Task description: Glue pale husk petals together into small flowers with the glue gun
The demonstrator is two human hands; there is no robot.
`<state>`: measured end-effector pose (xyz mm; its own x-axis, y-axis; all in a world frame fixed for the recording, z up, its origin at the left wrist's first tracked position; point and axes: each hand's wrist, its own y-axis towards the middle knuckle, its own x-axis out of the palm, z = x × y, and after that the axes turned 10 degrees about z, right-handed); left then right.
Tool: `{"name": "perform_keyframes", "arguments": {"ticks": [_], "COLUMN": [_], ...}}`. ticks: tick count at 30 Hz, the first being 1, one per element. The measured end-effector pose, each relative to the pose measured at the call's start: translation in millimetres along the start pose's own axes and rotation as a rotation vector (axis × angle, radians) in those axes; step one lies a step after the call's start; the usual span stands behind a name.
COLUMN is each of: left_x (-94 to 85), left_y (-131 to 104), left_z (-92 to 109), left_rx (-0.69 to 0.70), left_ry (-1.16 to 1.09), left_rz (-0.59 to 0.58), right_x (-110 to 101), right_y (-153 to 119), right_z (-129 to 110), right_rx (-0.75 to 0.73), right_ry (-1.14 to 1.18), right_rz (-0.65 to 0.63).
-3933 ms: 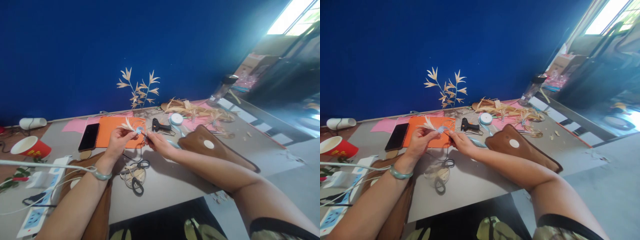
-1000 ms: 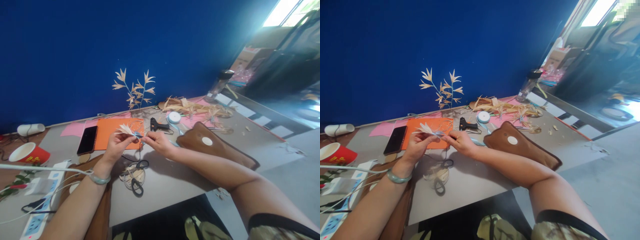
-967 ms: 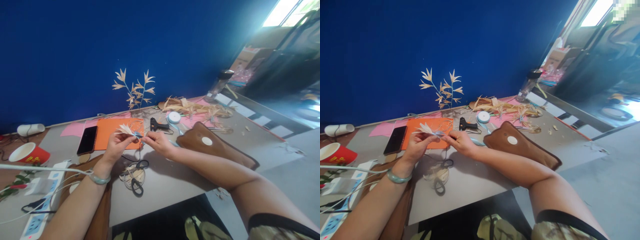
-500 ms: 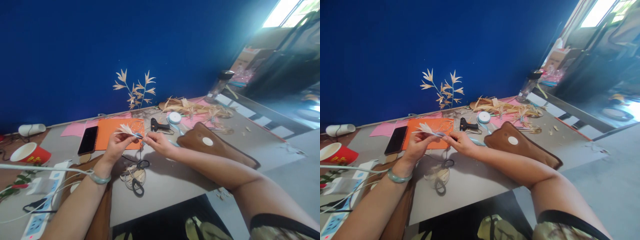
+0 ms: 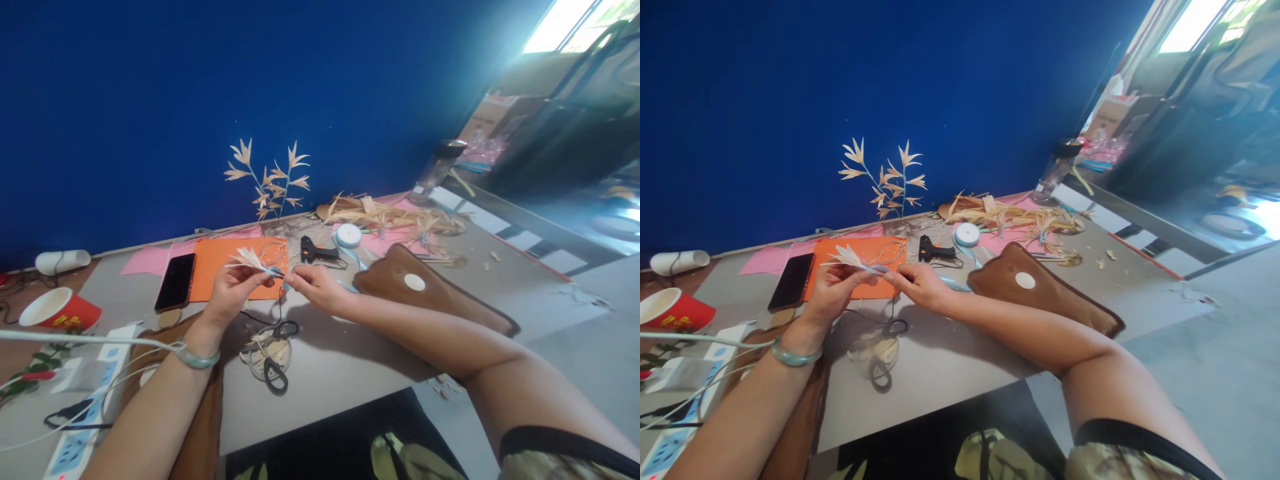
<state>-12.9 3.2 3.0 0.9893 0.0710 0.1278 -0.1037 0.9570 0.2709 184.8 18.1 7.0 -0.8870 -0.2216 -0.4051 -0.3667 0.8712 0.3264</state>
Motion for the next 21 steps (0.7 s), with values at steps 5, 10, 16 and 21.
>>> {"name": "perform_keyframes", "arguments": {"ticks": [5, 10, 16, 21], "left_x": [0.1, -0.5, -0.4, -0.4], "left_y": [0.7, 1.0, 0.6, 0.7], "left_z": [-0.7, -3.4, -3.7, -3.4], "left_rx": [0.007, 0.018, 0.019, 0.027], "left_ry": [-0.013, -0.033, -0.042, -0.052], "left_rz": [0.001, 0.004, 0.0, -0.007], "right_x": [0.1, 0.7, 1.0, 0.2], "right_y": [-1.0, -0.9, -0.7, -1.8], "right_z": [-0.4, 0.6, -0.2, -2.8], "right_rx": [0.011, 0.019, 0.032, 0.052], "right_ry": [-0.025, -0.027, 0.007, 0.03], "right_rz": [0.016, 0.014, -0.004, -0.019]}}
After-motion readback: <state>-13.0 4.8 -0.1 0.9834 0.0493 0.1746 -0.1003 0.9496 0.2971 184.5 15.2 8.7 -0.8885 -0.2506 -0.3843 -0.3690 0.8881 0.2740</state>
